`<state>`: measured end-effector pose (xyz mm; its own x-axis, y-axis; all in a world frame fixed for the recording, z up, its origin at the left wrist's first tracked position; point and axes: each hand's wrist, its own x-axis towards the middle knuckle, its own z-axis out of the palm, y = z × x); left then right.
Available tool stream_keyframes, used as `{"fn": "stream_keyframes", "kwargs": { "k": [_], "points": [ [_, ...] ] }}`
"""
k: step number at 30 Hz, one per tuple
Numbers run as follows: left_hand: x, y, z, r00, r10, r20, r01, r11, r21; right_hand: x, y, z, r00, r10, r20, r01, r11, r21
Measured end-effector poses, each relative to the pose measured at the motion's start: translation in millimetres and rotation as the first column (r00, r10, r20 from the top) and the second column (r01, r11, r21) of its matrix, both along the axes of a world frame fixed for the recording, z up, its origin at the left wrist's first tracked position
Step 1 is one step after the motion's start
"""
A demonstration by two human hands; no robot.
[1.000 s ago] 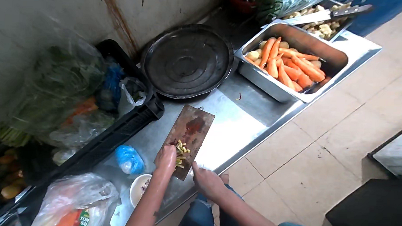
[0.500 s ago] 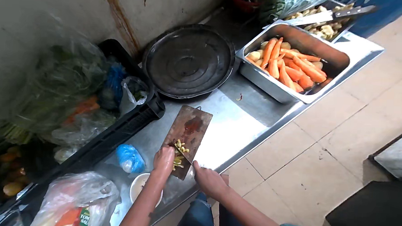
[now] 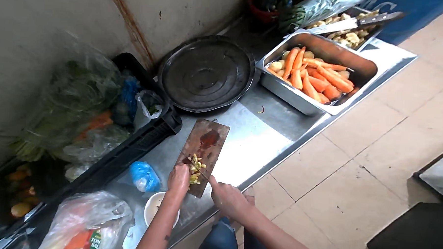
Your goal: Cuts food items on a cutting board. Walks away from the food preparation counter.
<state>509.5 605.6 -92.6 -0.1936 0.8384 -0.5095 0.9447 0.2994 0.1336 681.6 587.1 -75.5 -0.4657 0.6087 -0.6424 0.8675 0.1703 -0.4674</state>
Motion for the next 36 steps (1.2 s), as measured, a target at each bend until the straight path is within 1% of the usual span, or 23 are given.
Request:
{"fn": "stream_keyframes", "kwargs": {
  "k": [2, 6, 10, 14, 16, 18, 21, 23, 26, 30, 33, 36],
  "points": [
    [3, 0, 2, 1.000, 0.013, -0.020, -0.013, 1.000, -0.024, 1, -10, 3, 0.999, 0.007, 0.043, -0.006, 1.000, -0.030],
    [7, -1, 4, 0.999, 0.016, -0.035, -0.018, 0.999, -0.047, -7, -16, -3, 0.995, 0.016, 0.103, -0.012, 0.999, -0.046],
    [8, 5, 2, 0.999, 0.027, -0.024, -0.029, 0.996, -0.085, -21, -6, -11, 0.996, 0.003, 0.089, 0.002, 0.999, -0.052],
    [5, 4, 1, 1.000, 0.008, -0.024, -0.009, 0.998, -0.063, -39, 10, -21, 0.995, -0.016, 0.095, 0.021, 0.999, -0.048],
    [4, 3, 1, 0.999, 0.000, -0.032, -0.002, 0.998, -0.057, -31, 4, -22, 0.996, -0.028, 0.084, 0.033, 0.998, -0.060],
    [2, 5, 1, 0.999, -0.001, -0.037, -0.001, 0.998, -0.058, -13, -12, -23, 0.997, -0.023, 0.069, 0.026, 0.998, -0.055],
    [-2, 3, -2, 0.999, -0.028, -0.040, 0.027, 0.999, -0.033, 2, -21, -14, 0.993, 0.007, 0.118, 0.002, 0.997, -0.078],
    [-3, 3, -2, 0.999, -0.028, -0.044, 0.027, 0.999, -0.024, 1, -17, -4, 0.994, 0.013, 0.108, -0.005, 0.998, -0.067],
    [0, 4, 4, 0.999, -0.005, -0.054, 0.002, 0.998, -0.057, -3, -16, 3, 0.996, 0.028, 0.080, -0.024, 0.998, -0.057],
    [4, 5, 7, 0.998, 0.002, -0.062, -0.008, 0.995, -0.095, -11, -17, -6, 0.996, 0.014, 0.091, -0.007, 0.997, -0.076],
    [2, 2, 5, 0.999, 0.008, -0.042, -0.011, 0.997, -0.079, -23, -10, -18, 0.997, -0.011, 0.077, 0.017, 0.996, -0.082],
    [0, -2, 2, 1.000, -0.002, -0.028, 0.001, 0.999, -0.050, -34, -2, -20, 0.996, -0.030, 0.085, 0.038, 0.994, -0.098]
  ]
}}
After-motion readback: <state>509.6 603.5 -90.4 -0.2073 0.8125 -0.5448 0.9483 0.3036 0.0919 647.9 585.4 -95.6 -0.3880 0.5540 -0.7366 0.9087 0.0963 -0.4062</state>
